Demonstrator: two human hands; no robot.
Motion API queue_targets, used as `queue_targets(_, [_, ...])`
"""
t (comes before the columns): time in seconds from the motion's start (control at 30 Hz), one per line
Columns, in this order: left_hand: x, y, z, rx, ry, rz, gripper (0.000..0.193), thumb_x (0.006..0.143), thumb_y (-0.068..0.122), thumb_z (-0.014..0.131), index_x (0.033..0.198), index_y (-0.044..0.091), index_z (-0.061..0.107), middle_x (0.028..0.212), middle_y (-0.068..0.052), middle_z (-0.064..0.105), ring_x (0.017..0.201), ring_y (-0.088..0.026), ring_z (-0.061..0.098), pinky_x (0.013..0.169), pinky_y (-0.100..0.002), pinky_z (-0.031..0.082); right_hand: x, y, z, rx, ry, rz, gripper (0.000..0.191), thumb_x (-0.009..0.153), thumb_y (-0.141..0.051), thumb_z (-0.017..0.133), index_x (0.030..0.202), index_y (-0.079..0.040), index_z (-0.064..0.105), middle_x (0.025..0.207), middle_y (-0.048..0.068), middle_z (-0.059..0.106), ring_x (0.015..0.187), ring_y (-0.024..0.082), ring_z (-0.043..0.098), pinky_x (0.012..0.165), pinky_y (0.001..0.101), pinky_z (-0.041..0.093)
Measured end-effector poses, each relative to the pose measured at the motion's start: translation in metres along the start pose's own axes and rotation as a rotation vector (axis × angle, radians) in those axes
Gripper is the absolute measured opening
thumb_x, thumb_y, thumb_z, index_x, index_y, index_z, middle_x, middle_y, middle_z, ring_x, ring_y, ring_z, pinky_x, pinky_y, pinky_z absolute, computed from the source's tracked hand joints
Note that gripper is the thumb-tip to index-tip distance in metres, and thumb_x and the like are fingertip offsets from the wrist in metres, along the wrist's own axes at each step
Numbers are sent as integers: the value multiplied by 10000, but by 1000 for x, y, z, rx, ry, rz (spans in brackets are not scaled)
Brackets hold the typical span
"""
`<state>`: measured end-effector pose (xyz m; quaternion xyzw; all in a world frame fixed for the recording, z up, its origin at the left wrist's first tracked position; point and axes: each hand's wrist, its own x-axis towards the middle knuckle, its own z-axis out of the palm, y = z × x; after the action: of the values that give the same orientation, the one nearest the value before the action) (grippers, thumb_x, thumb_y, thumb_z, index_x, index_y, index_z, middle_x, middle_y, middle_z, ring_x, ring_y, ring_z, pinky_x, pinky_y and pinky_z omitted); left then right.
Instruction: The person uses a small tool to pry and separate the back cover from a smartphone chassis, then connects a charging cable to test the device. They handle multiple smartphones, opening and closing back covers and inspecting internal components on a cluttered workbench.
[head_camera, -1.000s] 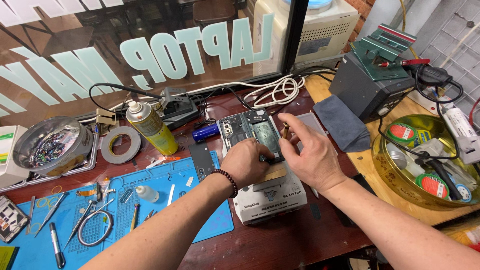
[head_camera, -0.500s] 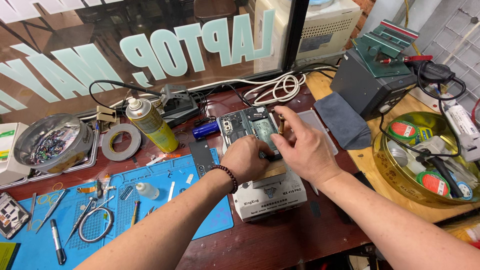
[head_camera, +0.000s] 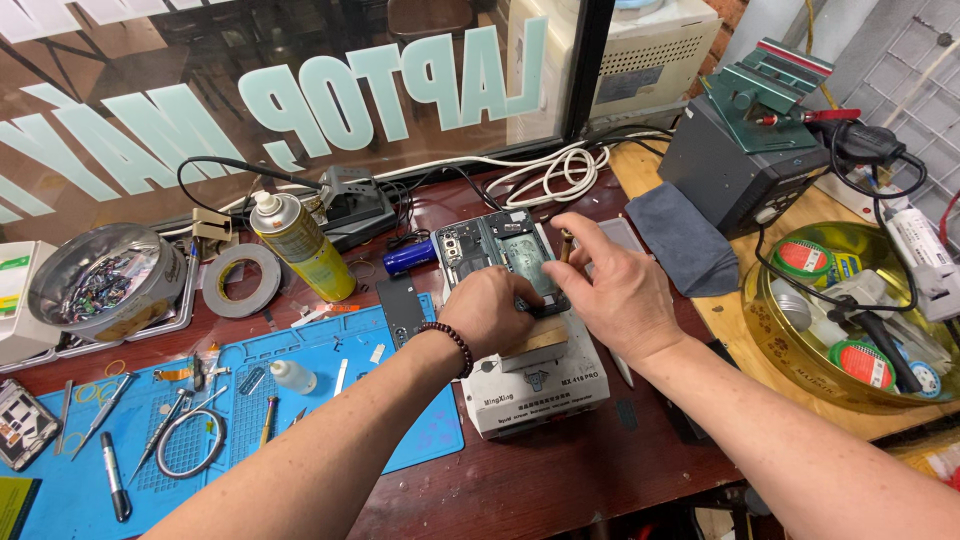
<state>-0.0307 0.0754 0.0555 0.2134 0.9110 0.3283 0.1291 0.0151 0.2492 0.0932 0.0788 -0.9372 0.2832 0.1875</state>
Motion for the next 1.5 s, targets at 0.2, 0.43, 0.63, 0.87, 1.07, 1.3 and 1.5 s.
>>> queue_targets(0.2, [7, -1, -3, 6, -27, -15, 261, 734, 196, 747, 980, 173, 831, 893, -146, 780, 813, -278, 765, 821, -374, 601, -4, 1, 1, 157, -29, 15, 446, 915, -163, 691, 1349, -195, 589, 853, 75, 761, 741, 229, 782, 645, 351, 615])
queue_targets(0.43, [8, -1, 0, 8, -9, -31, 262, 730, 181, 747, 976, 189, 836, 883, -132, 782, 803, -272, 764, 822, -375, 601, -4, 4, 1, 216, -75, 42, 510, 904, -185, 684, 1392, -183, 537, 881, 44, 774, 714, 211, 777, 636, 345, 611])
queue_targets(0.63, [7, -1, 0, 18, -18, -45, 257, 734, 187, 752, 978, 189, 834, 878, -138, 781, 805, -271, 763, 819, -377, 604, -1, 5, 5, 96, -1, 22, 477, 871, -230, 763, 1320, -189, 606, 811, 60, 753, 686, 214, 749, 622, 353, 587])
queue_targets(0.87, [4, 1, -1, -3, -21, -59, 257, 730, 181, 747, 971, 186, 836, 859, -141, 779, 791, -271, 765, 814, -377, 605, -4, 2, 5, 158, -5, 120, 405, 907, -208, 734, 1296, -207, 623, 746, 42, 726, 572, 181, 703, 565, 347, 561])
queue_targets(1.07, [4, 2, -3, 1, -13, -50, 257, 729, 180, 738, 967, 180, 834, 855, -148, 779, 791, -279, 762, 821, -378, 602, -3, 6, 6, 143, 35, 85, 436, 873, -232, 780, 1276, -193, 620, 769, 39, 724, 581, 178, 704, 551, 347, 555])
queue_targets(1.3, [5, 4, -3, -2, -9, -55, 256, 722, 168, 718, 951, 174, 831, 869, -142, 781, 812, -278, 764, 835, -376, 601, -7, 10, 6, 167, 22, 110, 406, 902, -200, 737, 1285, -193, 602, 770, 28, 732, 613, 171, 721, 580, 325, 575])
queue_targets(1.5, [5, 9, -3, 13, 0, -73, 259, 720, 171, 712, 947, 180, 837, 878, -133, 781, 822, -283, 764, 833, -383, 600, -10, 8, 12, 120, 41, 88, 448, 926, -209, 729, 1339, -204, 555, 749, 34, 714, 635, 191, 711, 574, 367, 545])
